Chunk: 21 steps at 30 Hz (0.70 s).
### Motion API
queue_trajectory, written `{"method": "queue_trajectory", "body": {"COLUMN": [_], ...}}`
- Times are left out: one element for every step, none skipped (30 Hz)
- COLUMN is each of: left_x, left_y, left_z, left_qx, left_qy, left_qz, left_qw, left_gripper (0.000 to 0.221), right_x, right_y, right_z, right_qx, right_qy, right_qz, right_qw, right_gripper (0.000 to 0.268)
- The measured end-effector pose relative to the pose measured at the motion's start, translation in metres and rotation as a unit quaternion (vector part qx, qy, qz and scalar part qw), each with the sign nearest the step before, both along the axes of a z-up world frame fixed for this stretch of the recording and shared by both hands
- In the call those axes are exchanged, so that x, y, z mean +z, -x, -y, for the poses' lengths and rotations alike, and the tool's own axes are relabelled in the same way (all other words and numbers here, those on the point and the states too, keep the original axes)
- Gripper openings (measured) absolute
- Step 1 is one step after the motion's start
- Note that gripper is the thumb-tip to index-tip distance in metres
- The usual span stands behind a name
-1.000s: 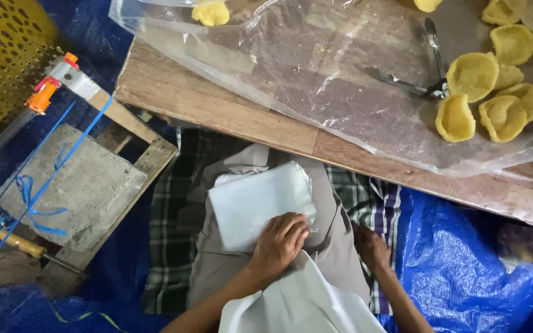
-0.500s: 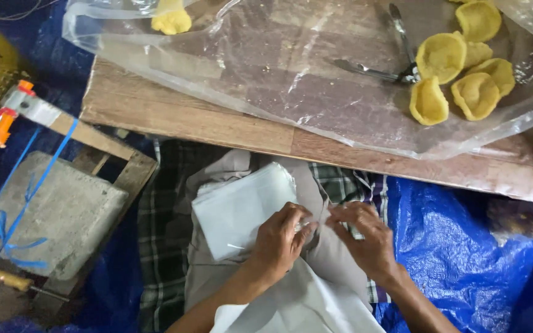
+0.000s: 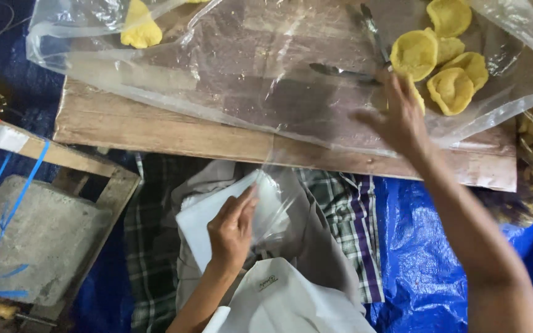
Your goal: Manually filling plastic bags with yellow crackers and sealing them using a heat sealer.
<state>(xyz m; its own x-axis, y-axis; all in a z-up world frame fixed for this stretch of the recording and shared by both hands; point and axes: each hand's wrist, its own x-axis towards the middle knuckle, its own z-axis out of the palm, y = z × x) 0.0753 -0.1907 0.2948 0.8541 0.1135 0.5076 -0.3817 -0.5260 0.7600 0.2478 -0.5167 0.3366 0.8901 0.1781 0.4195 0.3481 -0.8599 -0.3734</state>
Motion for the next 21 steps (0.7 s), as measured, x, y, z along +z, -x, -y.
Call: {"method": "queue_trajectory", "body": {"left_x": [-0.001,-0.002,-0.004,0.002,0.007,0.011,0.009,0.007,0.004,0.001,-0.002,-0.004,-0.004,-0.004,-0.004,0.000,0.004,0.007,0.009,0.010,0.011], "left_y": [0.003,0.005,0.006,0.005,0.006,0.006,0.007,0.008,0.009,0.008,0.006,0.005,0.002,0.000,-0.002,-0.005,-0.008,-0.011,-0.020,-0.030,-0.038], "left_z": [-0.003,-0.006,-0.010,-0.011,-0.013,-0.014,-0.016,-0.018,-0.020,-0.021,-0.022,-0.024,-0.024,-0.024,-0.025,-0.024,-0.023,-0.022,-0.024,-0.025,-0.026], "left_qx": [0.001,-0.013,-0.026,-0.024,-0.026,-0.028,-0.026,-0.021,-0.017,-0.016,-0.012,-0.008,-0.009,-0.017,-0.025,-0.026,-0.034,-0.043,-0.043,-0.063,-0.082], "left_qy": [0.000,0.029,0.059,0.058,0.076,0.094,0.094,0.151,0.206,0.205,0.217,0.228,0.228,0.229,0.231,0.230,0.232,0.233,0.233,0.166,0.097], "left_qz": [0.003,-0.025,-0.051,-0.047,-0.069,-0.091,-0.090,-0.146,-0.203,-0.203,-0.227,-0.251,-0.253,-0.257,-0.260,-0.261,-0.256,-0.250,-0.250,-0.192,-0.134], "left_qw": [1.000,0.999,0.997,0.997,0.994,0.991,0.991,0.977,0.957,0.957,0.949,0.941,0.940,0.939,0.937,0.937,0.938,0.939,0.939,0.965,0.983], "left_gripper": [0.033,0.034,0.036,0.036,0.026,0.017,0.017,0.014,0.018,0.018,0.019,0.021,0.021,0.021,0.021,0.021,0.020,0.019,0.019,0.016,0.015], "right_x": [-0.006,-0.012,-0.017,-0.014,-0.013,-0.012,-0.016,-0.020,-0.025,-0.025,-0.025,-0.025,-0.027,-0.029,-0.030,-0.030,-0.029,-0.029,-0.027,-0.026,-0.025], "right_y": [-0.032,-0.065,-0.100,-0.116,-0.132,-0.147,-0.154,-0.162,-0.167,-0.170,-0.172,-0.174,-0.179,-0.183,-0.189,-0.192,-0.196,-0.200,-0.204,-0.207,-0.210], "right_z": [0.016,0.031,0.044,0.042,0.041,0.038,0.034,0.030,0.027,0.020,0.013,0.007,0.004,0.001,-0.002,-0.005,-0.008,-0.011,-0.015,-0.019,-0.023], "right_qx": [0.001,-0.019,-0.038,-0.036,-0.047,-0.057,-0.056,-0.029,-0.003,-0.002,-0.007,-0.011,-0.012,-0.011,-0.010,-0.011,-0.008,-0.004,-0.004,0.017,0.040], "right_qy": [0.000,0.081,0.161,0.161,0.163,0.165,0.165,0.155,0.145,0.144,0.123,0.102,0.101,0.092,0.084,0.083,0.111,0.138,0.138,0.137,0.135], "right_qz": [0.003,-0.052,-0.105,-0.101,-0.172,-0.242,-0.241,-0.198,-0.156,-0.156,-0.163,-0.171,-0.172,-0.171,-0.169,-0.169,-0.184,-0.198,-0.198,-0.216,-0.235], "right_qw": [1.000,0.995,0.981,0.981,0.970,0.954,0.955,0.967,0.977,0.977,0.979,0.980,0.980,0.981,0.982,0.982,0.977,0.970,0.970,0.967,0.962], "right_gripper": [0.089,0.112,0.135,0.135,0.140,0.146,0.146,0.148,0.149,0.149,0.147,0.146,0.146,0.146,0.147,0.147,0.151,0.155,0.155,0.153,0.152]}}
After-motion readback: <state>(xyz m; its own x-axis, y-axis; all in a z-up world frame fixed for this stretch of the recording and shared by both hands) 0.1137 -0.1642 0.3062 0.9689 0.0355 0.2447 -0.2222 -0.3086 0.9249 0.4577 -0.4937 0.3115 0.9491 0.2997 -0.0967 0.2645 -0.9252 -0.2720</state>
